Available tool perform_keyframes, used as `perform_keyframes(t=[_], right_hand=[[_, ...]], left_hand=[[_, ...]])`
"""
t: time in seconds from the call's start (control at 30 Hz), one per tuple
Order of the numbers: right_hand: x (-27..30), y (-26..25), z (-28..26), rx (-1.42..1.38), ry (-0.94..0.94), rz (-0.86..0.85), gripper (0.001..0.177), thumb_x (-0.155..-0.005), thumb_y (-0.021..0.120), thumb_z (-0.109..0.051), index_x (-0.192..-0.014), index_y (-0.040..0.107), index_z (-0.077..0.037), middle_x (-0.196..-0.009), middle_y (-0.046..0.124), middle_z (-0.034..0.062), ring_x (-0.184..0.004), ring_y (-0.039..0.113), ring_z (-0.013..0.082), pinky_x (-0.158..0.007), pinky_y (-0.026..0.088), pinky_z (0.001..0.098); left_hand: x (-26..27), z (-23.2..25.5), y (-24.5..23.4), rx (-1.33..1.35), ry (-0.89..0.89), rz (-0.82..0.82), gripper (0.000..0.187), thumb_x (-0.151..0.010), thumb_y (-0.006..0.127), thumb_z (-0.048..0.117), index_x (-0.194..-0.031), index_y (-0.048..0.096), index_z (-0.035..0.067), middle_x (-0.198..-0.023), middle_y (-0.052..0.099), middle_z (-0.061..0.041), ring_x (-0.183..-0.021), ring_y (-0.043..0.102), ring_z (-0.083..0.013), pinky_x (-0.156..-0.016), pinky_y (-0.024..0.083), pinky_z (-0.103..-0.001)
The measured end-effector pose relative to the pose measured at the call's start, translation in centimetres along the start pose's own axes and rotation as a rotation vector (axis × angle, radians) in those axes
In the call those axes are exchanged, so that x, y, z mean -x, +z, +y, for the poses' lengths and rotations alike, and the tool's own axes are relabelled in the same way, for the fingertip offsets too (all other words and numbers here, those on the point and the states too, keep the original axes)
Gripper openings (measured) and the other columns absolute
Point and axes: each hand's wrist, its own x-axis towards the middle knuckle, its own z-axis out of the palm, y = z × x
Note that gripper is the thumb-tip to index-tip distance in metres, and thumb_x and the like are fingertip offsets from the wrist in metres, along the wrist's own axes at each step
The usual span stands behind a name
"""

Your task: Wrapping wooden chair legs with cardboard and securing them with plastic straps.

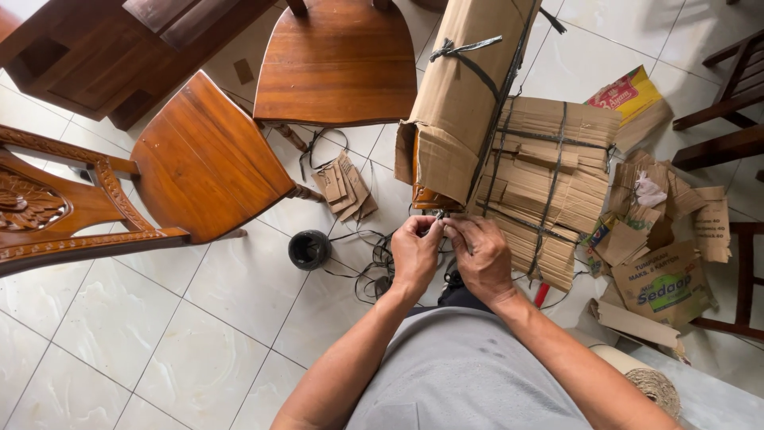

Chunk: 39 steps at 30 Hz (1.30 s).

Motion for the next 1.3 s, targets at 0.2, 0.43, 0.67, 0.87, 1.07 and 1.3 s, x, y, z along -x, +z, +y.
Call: perform_keyframes(t=[0.2,0.43,0.67,0.87,1.07,1.3], right_hand=[[-0.1,-0.1,-0.9,-0.365,0.333,0.004,0.012,-0.099,0.072,-0.015,-0.106,0.079,-0.010,-0.089,0.077,0.0110,-0.088,0.077,0.0208,-0.080,0.059,0.0322],[-0.4,0.7,-0.8,-0.456,0.573,-0.037,0.013,-0.096,0.075,-0.018,-0.102,0.077,-0.008,-0.076,0.075,0.0062,-0.076,0.070,0.0114,-0.073,0.058,0.0296],[0.0,2.0,-1.2,-0.305,0.521,0.033,0.012,-0.099,0.071,-0.019,-0.099,0.075,-0.008,-0.075,0.073,0.0094,-0.073,0.065,0.0131,-0.069,0.054,0.0327],[0.2,2.8,-1.3,-0.341,0.570,0.098,0.011,-0.099,0.071,-0.018,-0.097,0.075,-0.008,-0.072,0.070,0.0062,-0.070,0.060,0.0108,-0.066,0.054,0.0290],[0.4,3.9,-0.3,-0.393,0.603,0.120,0.013,-0.100,0.068,-0.017,-0.096,0.074,-0.006,-0.069,0.067,0.0064,-0.069,0.059,0.0109,-0.063,0.053,0.0275],[1.0,3.6,-2.1,-0.586,0.605,0.139,0.013,-0.098,0.071,-0.013,-0.107,0.074,-0.003,-0.074,0.068,0.0064,-0.069,0.060,0.0086,-0.062,0.054,0.0213]], left_hand=[[0.7,-1.3,-0.1,0.201,0.084,-0.096,0.016,-0.091,0.075,0.017,-0.102,0.078,0.006,-0.085,0.071,-0.004,-0.080,0.059,-0.0072,-0.068,0.051,-0.026],[0.3,-2.3,-1.1,0.207,0.176,-0.206,0.016,-0.093,0.074,0.011,-0.108,0.078,0.005,-0.092,0.071,-0.009,-0.088,0.060,-0.0092,-0.075,0.053,-0.028],[0.2,-2.0,-1.0,0.043,0.220,-0.129,0.015,-0.092,0.074,0.016,-0.103,0.080,0.008,-0.087,0.073,-0.011,-0.085,0.072,-0.0182,-0.070,0.057,-0.031],[0.2,-1.6,-0.9,-0.017,0.254,-0.084,0.013,-0.091,0.074,0.016,-0.099,0.080,0.009,-0.084,0.072,-0.012,-0.083,0.074,-0.0223,-0.067,0.058,-0.031],[0.3,-2.1,-1.5,-0.036,0.241,-0.099,0.012,-0.091,0.073,0.015,-0.099,0.079,0.009,-0.085,0.072,-0.014,-0.084,0.074,-0.0265,-0.069,0.058,-0.034],[-0.2,-2.6,-1.8,0.122,0.209,-0.188,0.016,-0.094,0.070,0.014,-0.106,0.078,0.008,-0.091,0.072,-0.012,-0.091,0.069,-0.0163,-0.078,0.057,-0.033]])
